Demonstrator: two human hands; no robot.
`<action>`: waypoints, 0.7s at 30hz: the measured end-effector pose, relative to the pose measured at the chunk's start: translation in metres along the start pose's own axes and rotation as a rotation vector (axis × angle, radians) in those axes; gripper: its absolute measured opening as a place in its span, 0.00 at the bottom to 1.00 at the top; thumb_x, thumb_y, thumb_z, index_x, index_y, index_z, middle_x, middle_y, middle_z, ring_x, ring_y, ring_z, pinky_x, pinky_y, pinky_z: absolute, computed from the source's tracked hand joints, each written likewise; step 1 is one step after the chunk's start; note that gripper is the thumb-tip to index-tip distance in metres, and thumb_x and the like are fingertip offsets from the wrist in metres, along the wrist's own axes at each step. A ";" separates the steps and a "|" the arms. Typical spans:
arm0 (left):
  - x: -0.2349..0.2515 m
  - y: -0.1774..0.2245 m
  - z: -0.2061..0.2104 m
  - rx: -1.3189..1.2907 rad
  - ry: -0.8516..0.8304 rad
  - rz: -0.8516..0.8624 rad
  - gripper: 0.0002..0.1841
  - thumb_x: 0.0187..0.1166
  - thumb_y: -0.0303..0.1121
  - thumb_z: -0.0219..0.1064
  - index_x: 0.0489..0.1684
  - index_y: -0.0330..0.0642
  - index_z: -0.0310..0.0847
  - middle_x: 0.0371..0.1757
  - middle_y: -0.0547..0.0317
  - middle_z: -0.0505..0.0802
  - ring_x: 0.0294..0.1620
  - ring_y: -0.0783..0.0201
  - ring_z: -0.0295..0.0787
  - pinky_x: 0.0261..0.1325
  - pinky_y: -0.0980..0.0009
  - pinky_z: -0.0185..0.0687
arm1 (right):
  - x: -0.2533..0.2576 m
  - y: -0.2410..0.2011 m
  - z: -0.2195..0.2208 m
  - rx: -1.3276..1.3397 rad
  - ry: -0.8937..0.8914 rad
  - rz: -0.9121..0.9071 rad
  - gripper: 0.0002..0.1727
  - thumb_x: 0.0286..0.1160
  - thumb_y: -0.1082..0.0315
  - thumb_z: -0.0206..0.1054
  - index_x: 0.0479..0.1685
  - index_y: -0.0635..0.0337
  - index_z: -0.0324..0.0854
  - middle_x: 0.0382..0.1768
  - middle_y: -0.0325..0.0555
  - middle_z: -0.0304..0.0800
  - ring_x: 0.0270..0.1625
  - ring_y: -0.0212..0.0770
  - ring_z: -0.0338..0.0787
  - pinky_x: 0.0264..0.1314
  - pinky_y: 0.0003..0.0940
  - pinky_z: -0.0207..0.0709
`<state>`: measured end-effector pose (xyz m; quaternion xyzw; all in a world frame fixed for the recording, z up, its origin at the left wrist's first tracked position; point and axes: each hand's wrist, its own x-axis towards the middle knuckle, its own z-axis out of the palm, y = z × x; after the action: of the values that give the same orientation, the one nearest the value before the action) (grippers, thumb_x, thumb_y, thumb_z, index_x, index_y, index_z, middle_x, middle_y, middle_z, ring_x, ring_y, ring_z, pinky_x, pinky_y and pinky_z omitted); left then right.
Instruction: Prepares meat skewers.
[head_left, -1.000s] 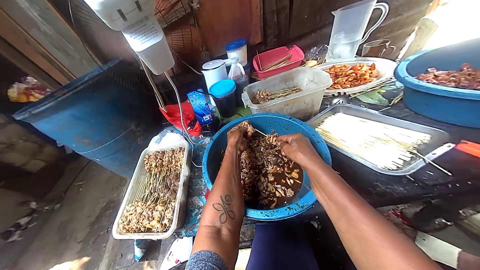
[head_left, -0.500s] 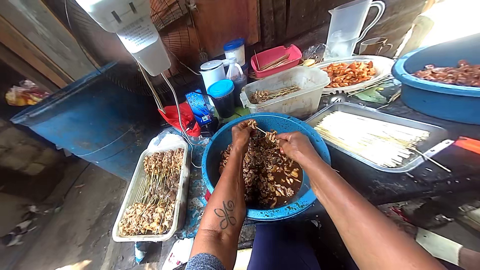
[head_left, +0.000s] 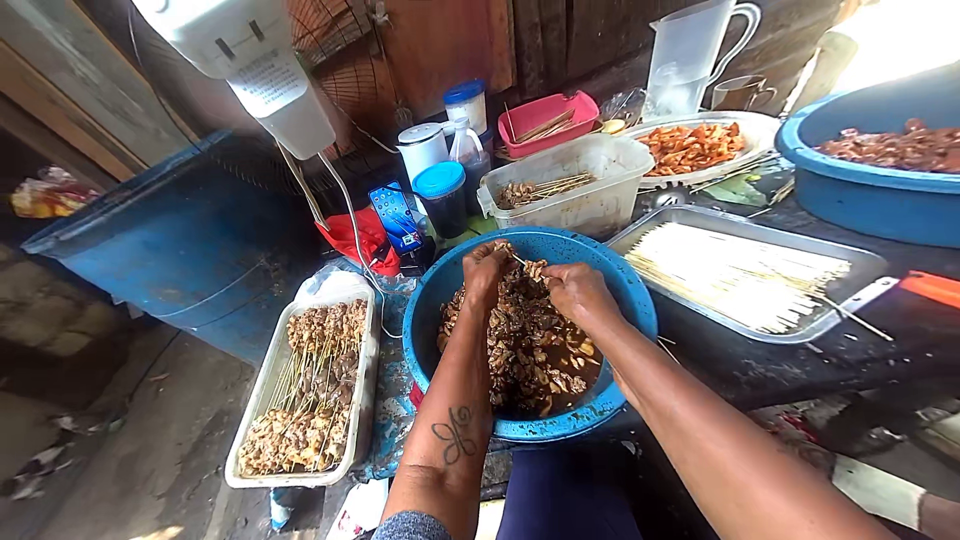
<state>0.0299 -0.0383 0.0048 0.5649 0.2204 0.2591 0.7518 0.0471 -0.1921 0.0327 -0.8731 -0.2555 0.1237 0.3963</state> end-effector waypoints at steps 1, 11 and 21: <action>0.000 0.002 -0.001 -0.063 0.008 -0.028 0.08 0.87 0.21 0.55 0.51 0.28 0.80 0.35 0.53 0.88 0.29 0.66 0.87 0.38 0.70 0.88 | 0.000 0.000 -0.001 -0.002 -0.008 -0.002 0.18 0.90 0.75 0.55 0.65 0.65 0.89 0.62 0.66 0.91 0.70 0.65 0.87 0.74 0.64 0.74; 0.008 -0.004 -0.015 -0.015 0.117 0.033 0.09 0.85 0.19 0.58 0.55 0.27 0.80 0.36 0.53 0.87 0.27 0.68 0.83 0.35 0.72 0.85 | 0.001 0.007 0.002 0.089 -0.040 -0.005 0.18 0.90 0.74 0.55 0.66 0.64 0.89 0.57 0.64 0.92 0.59 0.61 0.91 0.67 0.61 0.78; 0.000 0.002 -0.010 0.518 -0.021 0.250 0.13 0.89 0.22 0.54 0.57 0.27 0.85 0.46 0.42 0.93 0.39 0.60 0.92 0.52 0.62 0.90 | -0.001 0.004 0.003 0.086 -0.010 0.024 0.18 0.90 0.74 0.55 0.67 0.65 0.88 0.57 0.65 0.92 0.61 0.62 0.90 0.68 0.62 0.77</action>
<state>0.0230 -0.0305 0.0042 0.7635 0.2002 0.2790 0.5469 0.0463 -0.1935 0.0278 -0.8576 -0.2415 0.1437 0.4307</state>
